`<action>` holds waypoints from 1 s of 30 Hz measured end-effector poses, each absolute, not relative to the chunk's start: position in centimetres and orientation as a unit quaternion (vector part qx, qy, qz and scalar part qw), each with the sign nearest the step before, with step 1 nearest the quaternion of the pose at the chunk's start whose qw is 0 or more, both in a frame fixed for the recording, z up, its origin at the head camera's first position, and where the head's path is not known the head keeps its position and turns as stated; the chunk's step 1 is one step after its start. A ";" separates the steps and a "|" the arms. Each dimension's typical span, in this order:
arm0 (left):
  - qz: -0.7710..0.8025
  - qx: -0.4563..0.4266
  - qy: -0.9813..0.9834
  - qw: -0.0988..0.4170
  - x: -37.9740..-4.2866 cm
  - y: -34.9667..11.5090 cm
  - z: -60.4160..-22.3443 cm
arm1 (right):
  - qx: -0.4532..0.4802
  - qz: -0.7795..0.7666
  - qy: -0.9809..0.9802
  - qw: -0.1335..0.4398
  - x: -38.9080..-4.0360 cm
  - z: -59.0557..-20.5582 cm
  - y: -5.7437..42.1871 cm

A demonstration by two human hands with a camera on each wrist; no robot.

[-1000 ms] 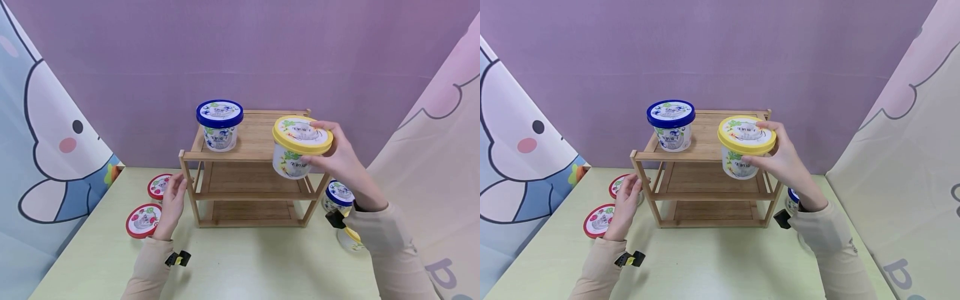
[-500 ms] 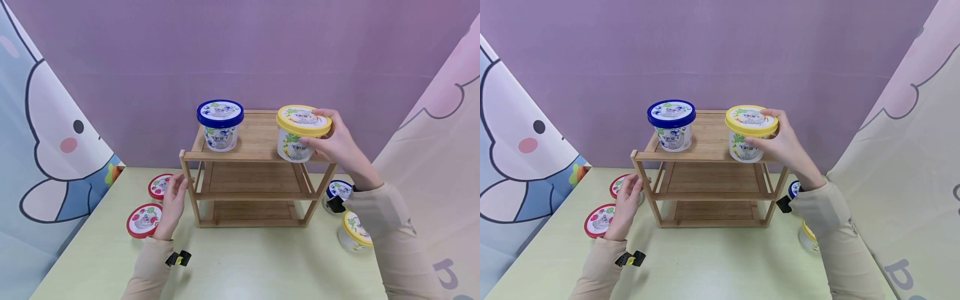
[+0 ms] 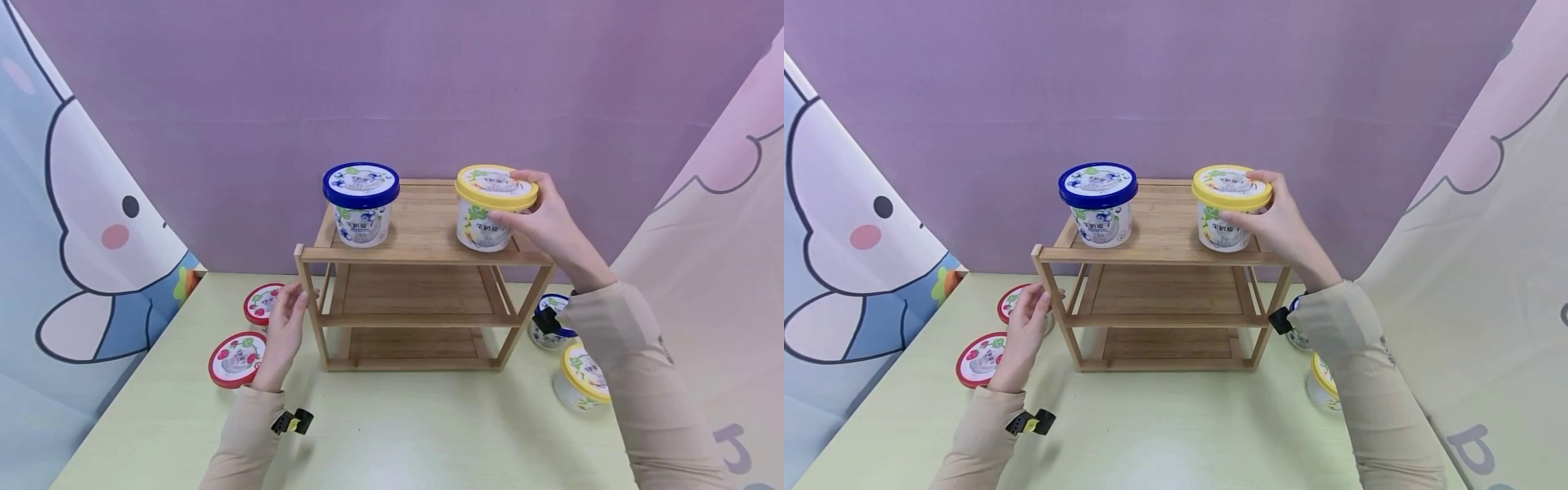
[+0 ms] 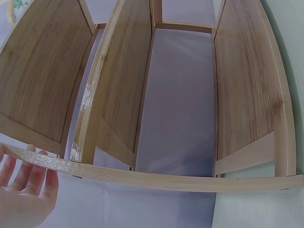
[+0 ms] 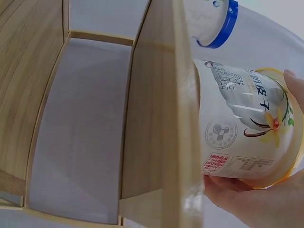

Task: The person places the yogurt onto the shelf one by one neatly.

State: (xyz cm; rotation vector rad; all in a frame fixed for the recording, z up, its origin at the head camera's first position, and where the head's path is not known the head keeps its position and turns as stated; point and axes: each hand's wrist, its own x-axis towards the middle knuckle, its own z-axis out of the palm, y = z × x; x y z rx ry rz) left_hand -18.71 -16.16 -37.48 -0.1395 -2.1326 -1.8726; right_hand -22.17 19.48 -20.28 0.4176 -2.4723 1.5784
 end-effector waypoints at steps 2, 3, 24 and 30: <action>-0.654 -0.048 -0.739 0.151 -18.7 -16.1 -37.5 | 0.137 0.528 -0.834 0.088 -22.4 -20.4 19.6; -0.654 -0.047 -0.740 0.149 -18.7 -16.1 -37.4 | 0.133 0.526 -0.835 0.089 -22.6 -20.5 19.6; -0.655 -0.048 -0.738 0.155 -18.6 -16.1 -37.4 | 0.140 0.533 -0.830 0.086 -23.5 -21.2 20.5; -0.655 -0.048 -0.739 0.151 -18.6 -16.1 -37.5 | 0.150 0.532 -0.829 0.085 -23.6 -21.3 20.6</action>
